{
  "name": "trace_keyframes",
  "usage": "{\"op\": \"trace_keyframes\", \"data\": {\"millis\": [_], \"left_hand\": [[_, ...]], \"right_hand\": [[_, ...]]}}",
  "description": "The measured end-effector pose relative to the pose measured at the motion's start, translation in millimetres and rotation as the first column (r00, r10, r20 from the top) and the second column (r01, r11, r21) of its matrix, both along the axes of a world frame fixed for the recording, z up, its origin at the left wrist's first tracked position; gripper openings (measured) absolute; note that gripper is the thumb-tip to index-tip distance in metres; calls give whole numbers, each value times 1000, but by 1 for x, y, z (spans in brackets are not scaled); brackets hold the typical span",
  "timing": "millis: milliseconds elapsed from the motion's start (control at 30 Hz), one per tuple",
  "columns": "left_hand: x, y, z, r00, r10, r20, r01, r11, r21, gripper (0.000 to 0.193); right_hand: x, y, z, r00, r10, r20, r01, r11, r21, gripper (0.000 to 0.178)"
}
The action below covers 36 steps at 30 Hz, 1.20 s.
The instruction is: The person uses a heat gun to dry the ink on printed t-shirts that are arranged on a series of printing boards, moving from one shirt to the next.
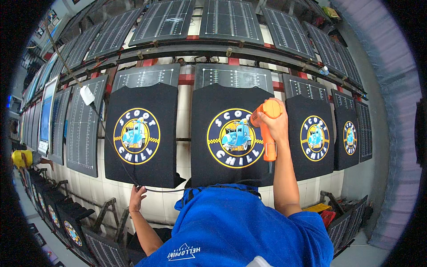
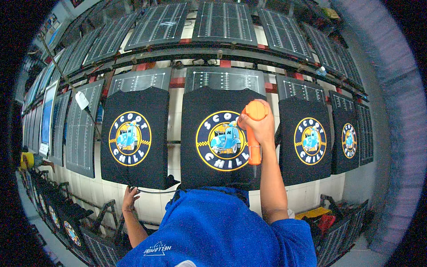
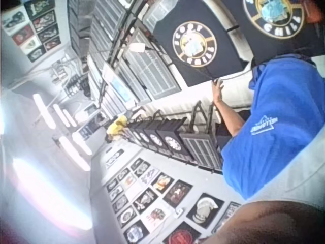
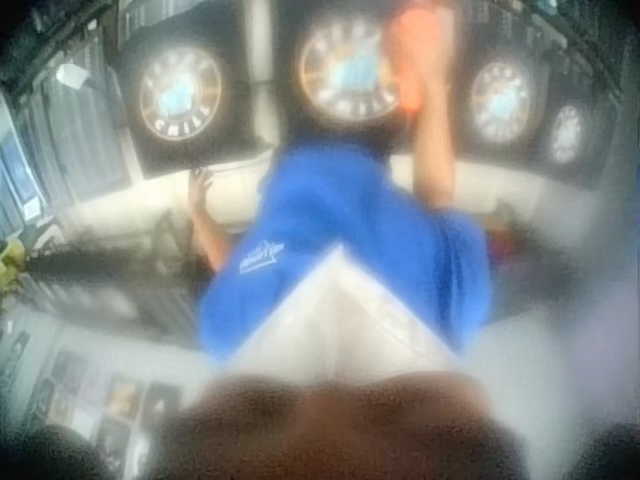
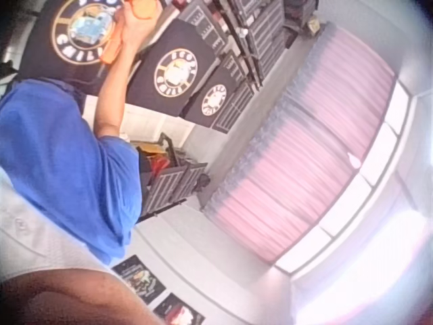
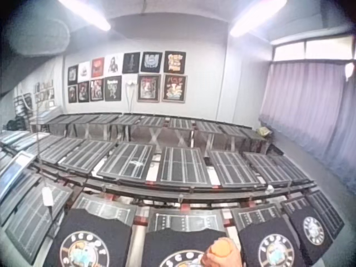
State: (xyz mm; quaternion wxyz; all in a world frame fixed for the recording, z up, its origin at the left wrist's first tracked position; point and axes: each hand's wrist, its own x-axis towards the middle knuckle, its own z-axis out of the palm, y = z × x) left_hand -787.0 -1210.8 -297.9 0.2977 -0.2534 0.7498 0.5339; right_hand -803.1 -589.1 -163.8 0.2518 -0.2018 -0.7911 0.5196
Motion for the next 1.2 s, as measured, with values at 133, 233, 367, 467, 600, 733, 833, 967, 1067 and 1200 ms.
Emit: {"op": "trace_keyframes", "data": {"millis": [133,233,367,467,600,733,833,967,1067,1200], "left_hand": [[-8,-7,-1,997,-65,40,65,998,-6,52],[-12,8,9,998,-66,-13,64,995,-82,40],[-22,7,14,988,-112,106,133,966,-220,40],[-29,7,19,963,-252,93,264,823,-502,49],[-30,35,23,887,-417,-199,152,670,-727,49],[-31,49,12,787,-462,-409,29,690,-723,50],[-43,68,20,794,-425,-434,-63,653,-755,41],[-66,51,17,791,-301,-532,-272,606,-747,31],[-83,-5,5,733,-200,-651,-434,599,-673,29],[-94,-24,29,782,33,-623,-531,558,-638,28]], "right_hand": [[0,1,-2,999,-43,-12,42,993,-110,52],[3,3,-2,999,-42,14,43,997,-64,51],[3,4,-5,1000,-17,-8,16,996,-83,51],[2,1,-3,1000,-6,-18,3,989,-145,52],[-3,-2,-5,1000,23,-20,-24,999,-36,50],[-7,2,-6,999,31,-44,-37,990,-135,51],[-11,-2,-5,998,47,-46,-51,995,-90,51],[-14,-3,-3,997,63,-35,-66,993,-96,50],[-17,-3,-6,995,94,-41,-98,987,-125,49],[-17,-8,-3,997,68,-20,-69,998,-13,50]]}}
